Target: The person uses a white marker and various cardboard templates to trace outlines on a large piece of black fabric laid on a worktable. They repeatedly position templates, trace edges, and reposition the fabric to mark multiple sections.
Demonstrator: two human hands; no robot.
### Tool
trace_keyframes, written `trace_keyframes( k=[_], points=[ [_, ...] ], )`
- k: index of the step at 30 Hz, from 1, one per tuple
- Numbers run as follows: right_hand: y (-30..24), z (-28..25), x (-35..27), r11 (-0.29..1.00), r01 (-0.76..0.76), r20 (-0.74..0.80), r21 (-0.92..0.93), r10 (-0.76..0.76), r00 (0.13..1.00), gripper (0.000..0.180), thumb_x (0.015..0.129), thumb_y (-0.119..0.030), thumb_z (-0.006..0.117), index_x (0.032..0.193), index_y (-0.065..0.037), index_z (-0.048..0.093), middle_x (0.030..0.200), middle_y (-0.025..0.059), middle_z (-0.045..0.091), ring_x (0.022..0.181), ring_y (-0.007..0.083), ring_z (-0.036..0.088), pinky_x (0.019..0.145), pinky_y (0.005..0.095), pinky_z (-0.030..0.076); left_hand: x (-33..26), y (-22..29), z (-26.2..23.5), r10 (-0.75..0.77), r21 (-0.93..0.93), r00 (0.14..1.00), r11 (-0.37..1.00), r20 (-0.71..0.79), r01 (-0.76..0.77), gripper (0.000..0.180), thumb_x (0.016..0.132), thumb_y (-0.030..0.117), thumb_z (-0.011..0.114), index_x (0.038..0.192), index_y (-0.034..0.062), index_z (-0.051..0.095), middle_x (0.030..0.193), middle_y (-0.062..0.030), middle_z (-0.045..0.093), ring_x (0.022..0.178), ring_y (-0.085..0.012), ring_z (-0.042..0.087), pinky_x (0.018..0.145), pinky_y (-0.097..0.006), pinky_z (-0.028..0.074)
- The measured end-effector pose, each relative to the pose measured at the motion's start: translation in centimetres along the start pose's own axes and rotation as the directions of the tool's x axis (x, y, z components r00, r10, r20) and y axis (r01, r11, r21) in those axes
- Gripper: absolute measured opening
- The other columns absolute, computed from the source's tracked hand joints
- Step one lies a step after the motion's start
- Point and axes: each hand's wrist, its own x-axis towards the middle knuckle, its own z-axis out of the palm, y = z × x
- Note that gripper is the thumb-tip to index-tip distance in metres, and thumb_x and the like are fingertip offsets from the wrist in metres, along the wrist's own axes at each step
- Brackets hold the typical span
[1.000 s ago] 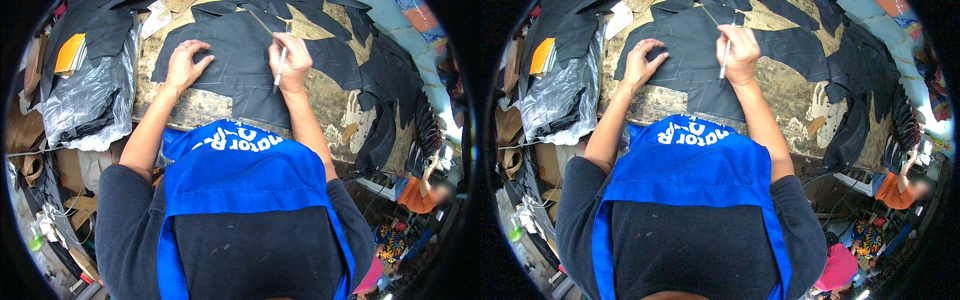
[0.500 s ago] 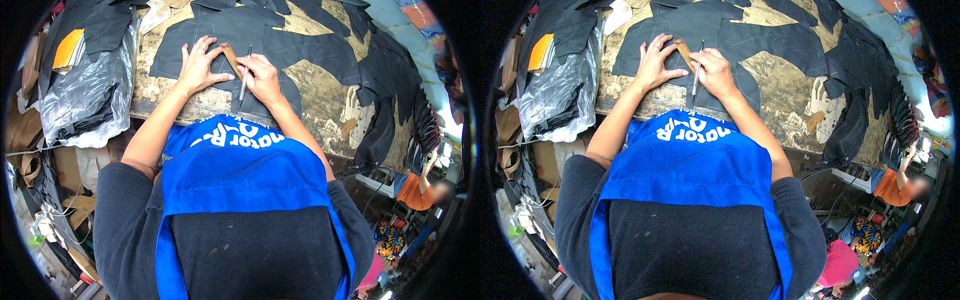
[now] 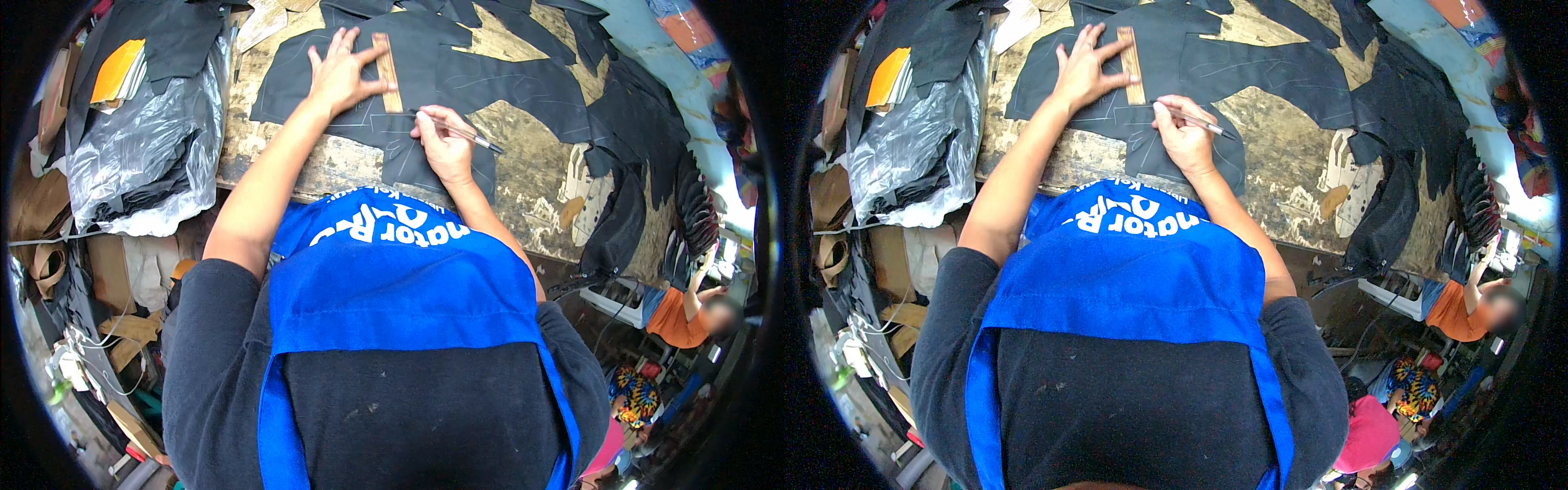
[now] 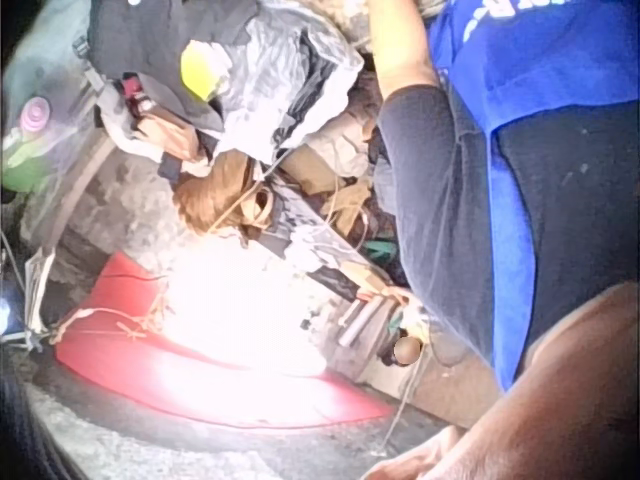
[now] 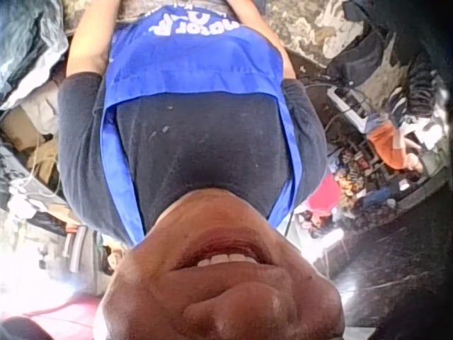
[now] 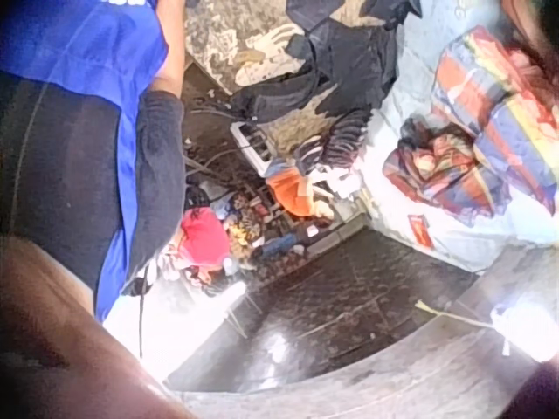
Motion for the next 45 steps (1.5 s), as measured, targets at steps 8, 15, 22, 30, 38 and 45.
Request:
trace_keyframes(
  k=[8, 15, 22, 30, 38, 45],
  points=[
    [-0.5, 0.9, 0.2, 0.986, -0.007, 0.113, -0.165, 0.026, 0.993, 0.013, 0.085, -0.013, 0.063, 0.086, 0.0, 0.062, 0.068, 0.0005, 0.061, 0.056, 0.004, 0.053, 0.051, 0.0179, 0.042, 1.0, -2.3, 1.3, 0.03, -0.106, 0.996, 0.994, -0.086, -0.039, 0.061, 0.058, 0.061, 0.072, 0.107, 0.0252, 0.068, 0.137, -0.0119, 0.042, 0.132, -0.0278, 0.031, 0.107, -0.055, 0.016],
    [-0.7, 1.6, 0.5, 0.907, 0.196, 0.138, -0.373, -0.154, 0.978, 0.011, 0.081, -0.011, 0.063, 0.078, -0.001, 0.062, 0.062, 0.0027, 0.06, 0.054, 0.0073, 0.055, 0.05, 0.0231, 0.044, 1.0, -2.5, 0.7, 0.05, -0.076, 0.999, 0.996, 0.023, -0.048, 0.069, 0.053, 0.063, 0.074, 0.112, 0.0265, 0.066, 0.14, -0.0124, 0.038, 0.134, -0.0286, 0.026, 0.108, -0.054, 0.013],
    [-1.0, 1.4, 0.1, 0.949, 0.072, 0.097, -0.308, -0.044, 0.994, 0.011, 0.081, -0.009, 0.061, 0.074, 0.0, 0.06, 0.061, 0.0046, 0.06, 0.054, 0.0091, 0.055, 0.049, 0.0252, 0.044, 0.6, -1.7, -0.4, 0.048, -0.088, 0.995, 0.995, 0.083, -0.041, 0.074, 0.05, 0.061, 0.076, 0.115, 0.0288, 0.063, 0.143, -0.0164, 0.032, 0.136, -0.032, 0.021, 0.108, -0.056, 0.01],
    [-1.7, 0.0, 2.0, 0.983, -0.159, 0.003, 0.088, 0.159, 0.987, 0.013, 0.085, -0.01, 0.063, 0.091, 0.002, 0.062, 0.076, 0.0061, 0.063, 0.058, 0.0075, 0.057, 0.049, 0.0183, 0.042, 0.1, -0.4, -1.2, 0.009, -0.045, 0.993, 0.999, 0.114, -0.004, 0.078, 0.047, 0.065, 0.074, 0.117, 0.0333, 0.061, 0.145, -0.0172, 0.028, 0.137, -0.0314, 0.019, 0.106, -0.062, 0.006],
    [-1.4, 0.0, 5.1, 0.989, -0.146, 0.083, 0.026, 0.143, 0.986, 0.017, 0.089, -0.011, 0.059, 0.096, 0.004, 0.059, 0.079, 0.0093, 0.064, 0.065, 0.0117, 0.06, 0.058, 0.0212, 0.049, -0.6, 0.3, -0.9, -0.021, -0.008, 0.993, 1.0, 0.117, 0.023, 0.078, 0.049, 0.067, 0.072, 0.119, 0.035, 0.059, 0.146, -0.0154, 0.026, 0.138, -0.0314, 0.017, 0.104, -0.065, 0.007],
    [-0.4, 1.8, 5.8, 0.998, -0.031, 0.13, -0.049, 0.037, 0.991, 0.012, 0.087, -0.009, 0.059, 0.085, 0.002, 0.059, 0.073, 0.0054, 0.063, 0.062, 0.0087, 0.06, 0.054, 0.0219, 0.048, -0.6, 0.2, -1.7, -0.012, 0.004, 0.974, 1.0, 0.227, 0.011, 0.096, 0.038, 0.069, 0.075, 0.125, 0.0339, 0.053, 0.148, -0.0165, 0.02, 0.139, -0.0327, 0.012, 0.103, -0.067, 0.005]
  ],
)
